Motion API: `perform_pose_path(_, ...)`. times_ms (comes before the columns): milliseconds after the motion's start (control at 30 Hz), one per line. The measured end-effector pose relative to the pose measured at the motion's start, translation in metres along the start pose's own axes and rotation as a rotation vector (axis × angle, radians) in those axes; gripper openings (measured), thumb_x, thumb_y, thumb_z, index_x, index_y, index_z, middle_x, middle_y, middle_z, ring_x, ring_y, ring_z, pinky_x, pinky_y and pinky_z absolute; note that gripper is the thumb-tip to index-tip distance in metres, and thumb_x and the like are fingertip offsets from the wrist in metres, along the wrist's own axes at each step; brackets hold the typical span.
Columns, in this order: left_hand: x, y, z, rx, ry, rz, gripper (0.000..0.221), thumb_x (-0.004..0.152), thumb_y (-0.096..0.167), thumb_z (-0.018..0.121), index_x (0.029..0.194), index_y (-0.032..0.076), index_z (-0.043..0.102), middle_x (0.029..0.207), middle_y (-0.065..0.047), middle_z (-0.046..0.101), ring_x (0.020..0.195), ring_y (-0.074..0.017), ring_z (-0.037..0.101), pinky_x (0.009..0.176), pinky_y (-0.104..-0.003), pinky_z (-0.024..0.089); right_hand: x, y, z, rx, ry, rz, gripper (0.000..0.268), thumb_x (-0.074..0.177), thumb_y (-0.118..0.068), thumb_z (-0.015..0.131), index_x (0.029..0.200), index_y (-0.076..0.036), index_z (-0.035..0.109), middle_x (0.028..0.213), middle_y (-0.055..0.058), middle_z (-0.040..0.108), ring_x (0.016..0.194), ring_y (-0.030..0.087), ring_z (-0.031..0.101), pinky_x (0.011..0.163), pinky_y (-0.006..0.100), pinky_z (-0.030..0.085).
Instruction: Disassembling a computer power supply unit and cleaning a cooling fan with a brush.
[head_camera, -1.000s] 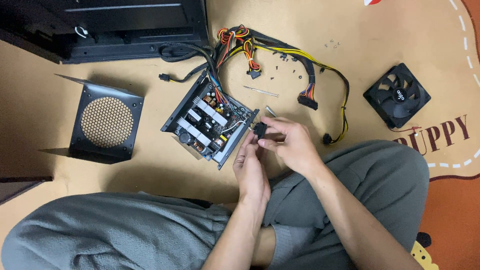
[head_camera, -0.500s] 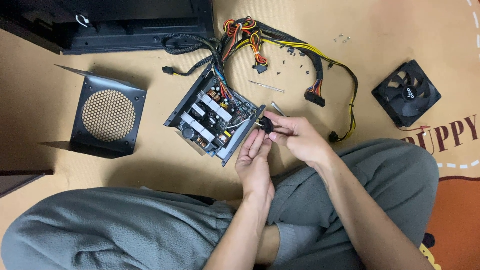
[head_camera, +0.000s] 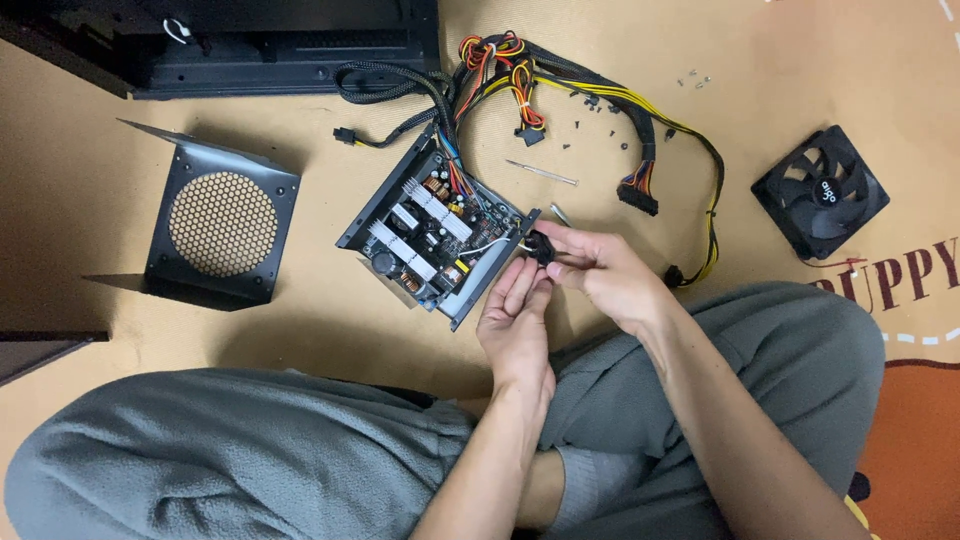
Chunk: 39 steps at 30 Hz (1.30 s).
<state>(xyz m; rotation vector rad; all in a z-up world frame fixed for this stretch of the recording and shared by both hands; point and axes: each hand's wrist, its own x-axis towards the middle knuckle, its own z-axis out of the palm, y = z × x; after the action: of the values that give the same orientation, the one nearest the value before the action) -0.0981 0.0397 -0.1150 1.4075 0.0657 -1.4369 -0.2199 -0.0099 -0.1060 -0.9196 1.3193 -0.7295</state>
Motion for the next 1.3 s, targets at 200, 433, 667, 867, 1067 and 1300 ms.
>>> perform_pose_path(200,0.001,0.005,-0.002,0.037,0.046,-0.018,0.048,0.095,0.000,0.086,0.143,0.004,0.079,0.130,-0.014,0.090,0.112,-0.0124,0.081,0.104,-0.023,0.065,0.002,0.004,-0.005,-0.005,0.021,0.029,0.077,0.096,0.012,0.077,0.169,-0.002,0.057,0.146,0.021,0.079,0.121,0.024,0.078,0.101,0.037,0.068)
perform_pose_path(433,-0.008,0.024,0.018,0.058,0.031,-0.046,0.062,0.091,0.019,0.097,0.147,0.003,0.077,0.130,-0.012,0.086,0.117,-0.0135,0.076,0.106,-0.030,0.062,0.002,0.001,0.001,-0.140,0.046,-0.026,0.080,0.083,0.013,0.082,0.159,-0.007,0.069,0.126,0.015,0.081,0.113,0.026,0.079,0.099,0.040,0.069)
perform_pose_path(667,-0.013,0.028,0.021,0.135,-0.018,-0.021,0.060,0.097,0.020,0.093,0.152,0.006,0.075,0.115,-0.005,0.077,0.111,-0.0121,0.071,0.103,-0.029,0.060,-0.015,-0.018,0.000,-0.191,0.123,-0.021,0.045,0.098,0.003,0.080,0.142,0.000,0.078,0.123,0.020,0.080,0.116,0.028,0.078,0.100,0.041,0.068)
perform_pose_path(867,-0.007,0.029,0.016,0.137,-0.061,-0.061,0.076,0.094,0.021,0.095,0.161,0.001,0.064,0.121,-0.011,0.078,0.114,-0.0167,0.075,0.104,-0.032,0.061,-0.018,-0.030,0.007,-0.043,0.184,0.027,0.033,0.109,-0.009,0.074,0.140,0.004,0.079,0.117,0.020,0.080,0.108,0.025,0.077,0.096,0.040,0.071)
perform_pose_path(1067,-0.011,0.034,0.009,0.135,-0.036,-0.078,0.088,0.091,0.021,0.097,0.165,-0.004,0.056,0.133,-0.017,0.078,0.125,-0.0213,0.075,0.112,-0.035,0.060,-0.006,-0.025,0.010,0.016,0.166,0.057,0.040,0.106,-0.022,0.085,0.139,0.000,0.080,0.118,0.019,0.083,0.104,0.024,0.080,0.092,0.039,0.072)
perform_pose_path(1300,-0.061,0.082,-0.011,0.342,-0.121,-0.314,0.098,0.085,0.026,0.087,0.175,0.019,0.048,0.178,0.000,0.062,0.154,-0.0111,0.067,0.128,-0.032,0.051,-0.006,-0.037,0.020,0.089,0.126,0.196,0.041,0.098,0.003,0.082,0.138,0.001,0.081,0.119,0.018,0.081,0.100,0.024,0.076,0.093,0.039,0.072)
